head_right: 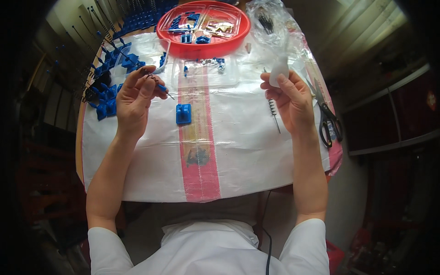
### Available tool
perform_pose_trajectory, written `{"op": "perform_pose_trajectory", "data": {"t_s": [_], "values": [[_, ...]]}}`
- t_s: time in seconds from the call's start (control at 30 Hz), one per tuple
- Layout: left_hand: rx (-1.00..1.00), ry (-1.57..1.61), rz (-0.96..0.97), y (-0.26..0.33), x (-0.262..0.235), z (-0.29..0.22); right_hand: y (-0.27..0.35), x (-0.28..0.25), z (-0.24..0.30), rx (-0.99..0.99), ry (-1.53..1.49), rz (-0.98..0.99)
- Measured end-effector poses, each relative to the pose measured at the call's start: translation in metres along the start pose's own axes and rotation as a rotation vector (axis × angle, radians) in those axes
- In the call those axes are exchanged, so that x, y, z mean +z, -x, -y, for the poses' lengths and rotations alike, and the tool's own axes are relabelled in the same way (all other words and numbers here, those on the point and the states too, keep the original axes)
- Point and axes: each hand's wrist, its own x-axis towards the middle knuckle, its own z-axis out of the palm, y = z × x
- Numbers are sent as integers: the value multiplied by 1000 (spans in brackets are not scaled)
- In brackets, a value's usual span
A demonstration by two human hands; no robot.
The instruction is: Assembling small blue plastic components with springs and metal rods at a workstation.
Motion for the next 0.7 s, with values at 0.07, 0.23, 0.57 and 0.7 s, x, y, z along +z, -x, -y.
{"op": "perform_pose_trajectory", "data": {"t_s": [0.07,0.23,0.57,0.7], "values": [[31,-40,27,0,2,1,-1,3,1,-15,69,-40],[109,-71,19,2,9,7,-12,-4,5,-113,105,-15],[146,-145,130,3,16,5,-65,-1,-17,-155,1089,-176],[192,-295,161,5,16,1,-68,5,-31,-95,1168,-271]]}}
